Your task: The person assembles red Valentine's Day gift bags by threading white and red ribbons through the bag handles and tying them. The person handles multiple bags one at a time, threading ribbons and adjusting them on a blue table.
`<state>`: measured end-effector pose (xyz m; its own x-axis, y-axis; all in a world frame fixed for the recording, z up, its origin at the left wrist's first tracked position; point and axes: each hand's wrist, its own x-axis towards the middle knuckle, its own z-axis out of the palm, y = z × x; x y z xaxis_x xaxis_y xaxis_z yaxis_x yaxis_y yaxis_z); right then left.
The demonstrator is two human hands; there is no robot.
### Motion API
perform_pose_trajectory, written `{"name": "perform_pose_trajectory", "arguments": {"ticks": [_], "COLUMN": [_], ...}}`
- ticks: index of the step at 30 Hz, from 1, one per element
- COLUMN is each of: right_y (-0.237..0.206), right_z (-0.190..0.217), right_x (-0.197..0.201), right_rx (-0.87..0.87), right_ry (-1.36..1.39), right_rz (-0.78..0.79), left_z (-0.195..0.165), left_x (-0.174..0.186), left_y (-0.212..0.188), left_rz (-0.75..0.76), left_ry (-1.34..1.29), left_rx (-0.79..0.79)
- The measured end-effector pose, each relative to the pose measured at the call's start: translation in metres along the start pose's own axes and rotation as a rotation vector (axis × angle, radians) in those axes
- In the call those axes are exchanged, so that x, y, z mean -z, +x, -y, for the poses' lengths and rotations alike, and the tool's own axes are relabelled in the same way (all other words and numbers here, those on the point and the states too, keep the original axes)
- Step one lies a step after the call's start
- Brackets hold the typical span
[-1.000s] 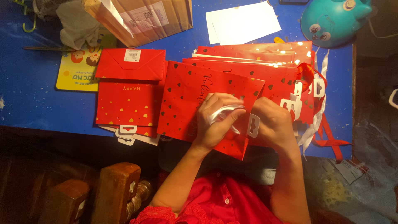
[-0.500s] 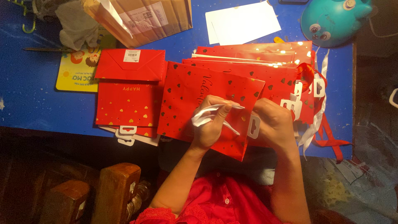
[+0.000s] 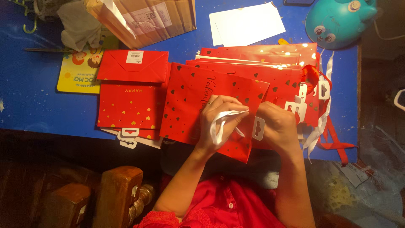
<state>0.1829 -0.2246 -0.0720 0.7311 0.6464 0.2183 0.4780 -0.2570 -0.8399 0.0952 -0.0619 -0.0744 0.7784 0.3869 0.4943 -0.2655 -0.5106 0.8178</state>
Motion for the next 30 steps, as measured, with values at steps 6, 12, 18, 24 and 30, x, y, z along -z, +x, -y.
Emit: {"name": "perform_pose_trajectory", "arguments": {"ticks": [6,12,18,24,30], "right_y": [0.0014,-0.0005,-0.0028,-0.0025,-0.0013], "right_z": [-0.004,-0.0058,-0.0057,-0.0056,-0.0079], "right_x": [-0.0053,-0.0051,-0.0046,-0.0051,-0.0066], "right_rx": [-0.018,-0.041,-0.115,-0.108,-0.077], "right_ry": [-0.12,-0.083,0.056,0.016,-0.001], "right_rz": [-0.047,-0.047,-0.056,-0.044,-0.051], "left_z": [0.0062,0.0055,-0.0004,0.0046,0.0076], "left_x": [-0.0002,-0.0002,0.0013,-0.0009,-0.0035], "left_y": [-0.0071,-0.0061,-0.0023,-0.0042,-0.0069], "left_rz": [0.009,0.003,0.025,0.003,-0.008], "left_ry": [-0.21,-0.244,-0.048,-0.041,-0.057], "left_rx": [0.105,0.1,0.033,0.03,0.067]}}
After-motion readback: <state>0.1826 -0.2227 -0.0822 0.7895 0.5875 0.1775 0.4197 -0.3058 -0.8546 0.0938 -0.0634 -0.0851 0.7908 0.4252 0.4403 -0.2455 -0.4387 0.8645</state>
